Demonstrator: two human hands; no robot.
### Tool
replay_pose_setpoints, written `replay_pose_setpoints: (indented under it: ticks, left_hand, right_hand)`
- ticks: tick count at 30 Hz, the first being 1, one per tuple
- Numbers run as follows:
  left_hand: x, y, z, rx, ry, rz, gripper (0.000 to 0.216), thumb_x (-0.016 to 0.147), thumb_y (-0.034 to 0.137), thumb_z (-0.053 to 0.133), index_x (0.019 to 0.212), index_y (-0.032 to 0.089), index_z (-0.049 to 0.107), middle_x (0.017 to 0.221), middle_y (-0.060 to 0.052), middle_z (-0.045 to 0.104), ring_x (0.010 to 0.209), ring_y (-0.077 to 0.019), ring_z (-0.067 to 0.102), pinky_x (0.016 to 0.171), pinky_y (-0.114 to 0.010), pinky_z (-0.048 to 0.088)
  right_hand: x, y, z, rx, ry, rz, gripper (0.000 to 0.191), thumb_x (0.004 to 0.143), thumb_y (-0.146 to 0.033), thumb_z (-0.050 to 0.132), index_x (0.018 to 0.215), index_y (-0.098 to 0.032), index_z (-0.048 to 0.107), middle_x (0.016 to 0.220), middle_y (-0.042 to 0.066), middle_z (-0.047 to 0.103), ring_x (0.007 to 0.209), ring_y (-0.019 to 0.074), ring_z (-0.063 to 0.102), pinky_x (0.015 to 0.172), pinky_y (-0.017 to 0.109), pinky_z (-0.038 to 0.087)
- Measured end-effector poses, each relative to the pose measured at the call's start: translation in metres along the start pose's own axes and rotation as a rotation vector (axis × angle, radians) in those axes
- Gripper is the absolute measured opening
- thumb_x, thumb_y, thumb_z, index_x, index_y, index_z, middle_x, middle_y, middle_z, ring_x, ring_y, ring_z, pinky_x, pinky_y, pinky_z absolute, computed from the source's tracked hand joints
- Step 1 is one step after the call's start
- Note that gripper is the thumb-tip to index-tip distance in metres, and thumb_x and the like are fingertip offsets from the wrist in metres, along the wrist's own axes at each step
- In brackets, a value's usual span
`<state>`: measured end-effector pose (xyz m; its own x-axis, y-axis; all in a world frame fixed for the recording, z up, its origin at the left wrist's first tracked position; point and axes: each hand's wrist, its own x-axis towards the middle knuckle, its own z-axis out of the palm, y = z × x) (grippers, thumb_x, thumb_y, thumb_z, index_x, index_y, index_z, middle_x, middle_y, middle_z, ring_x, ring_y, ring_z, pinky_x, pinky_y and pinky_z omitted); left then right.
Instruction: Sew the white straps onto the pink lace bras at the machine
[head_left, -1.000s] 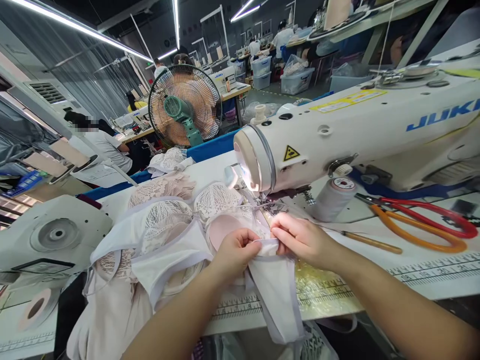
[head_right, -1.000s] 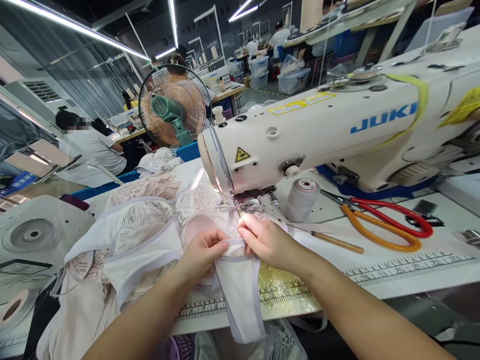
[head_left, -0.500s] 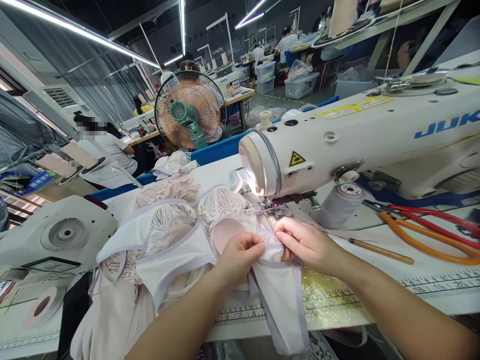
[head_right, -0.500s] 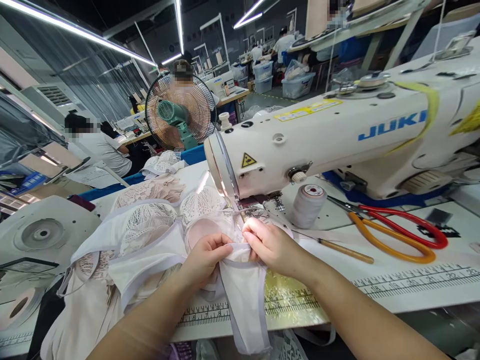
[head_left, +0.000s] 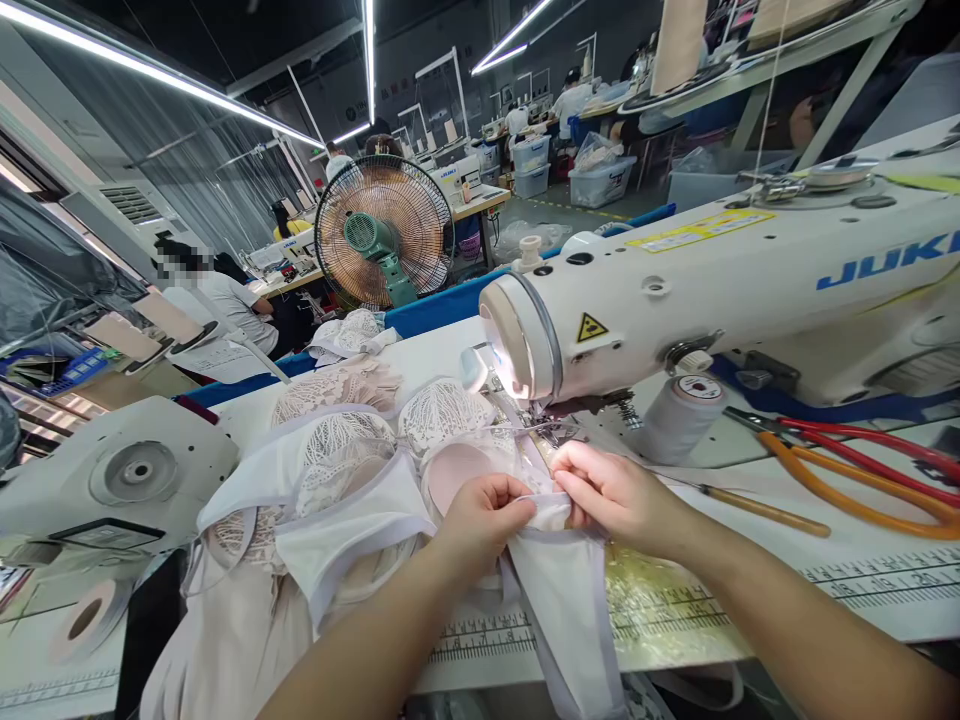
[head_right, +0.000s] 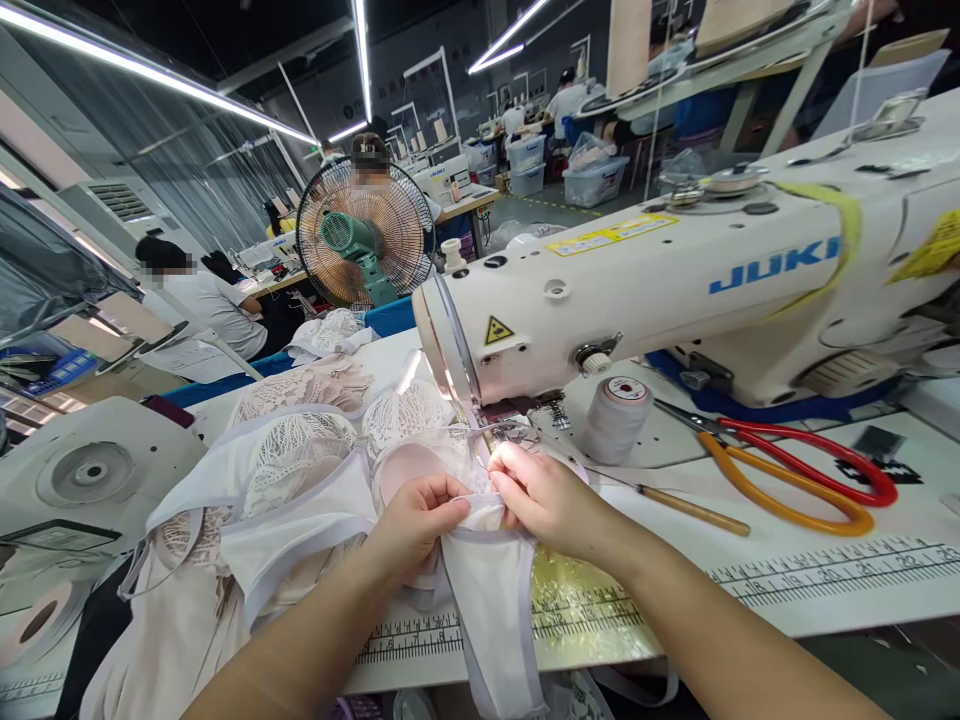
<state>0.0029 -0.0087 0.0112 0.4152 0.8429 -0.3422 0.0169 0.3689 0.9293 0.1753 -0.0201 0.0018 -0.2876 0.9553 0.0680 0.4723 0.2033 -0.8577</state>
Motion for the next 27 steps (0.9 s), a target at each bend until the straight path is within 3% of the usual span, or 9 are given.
replay_pose_setpoints:
  ticks: [12,27]
  left_hand:
    - [0.0006,-0.0024,-0.0019,-0.044,-0.003,-0.014,0.029,0.055,0.035,0.072,0.064,0.013,0.055,0.058,0.001,0.053,0.052,-0.008,0.043,0.053,-0.022,0.03]
    - [0.0036,0.0011,-0.004,0.003,-0.033,0.0,0.012,0.058,0.023,0.06,0.062,0.011,0.059,0.054,0.001,0.05,0.051,-0.0078,0.039,0.053,-0.022,0.026]
  right_hand:
    - [-0.0007,0.0024,-0.0022,0.044,-0.038,-0.059,0.012,0.086,-0.025,0.035,0.085,-0.022,0.047,0.053,-0.003,0.059,0.052,0.0159,0.057,0.053,0.027,0.043]
    - [0.0015,0.004,-0.003,0.032,0.036,-0.034,0.013,0.087,-0.025,0.035,0.085,-0.021,0.047,0.053,-0.003,0.059,0.055,0.0162,0.059,0.056,0.028,0.043]
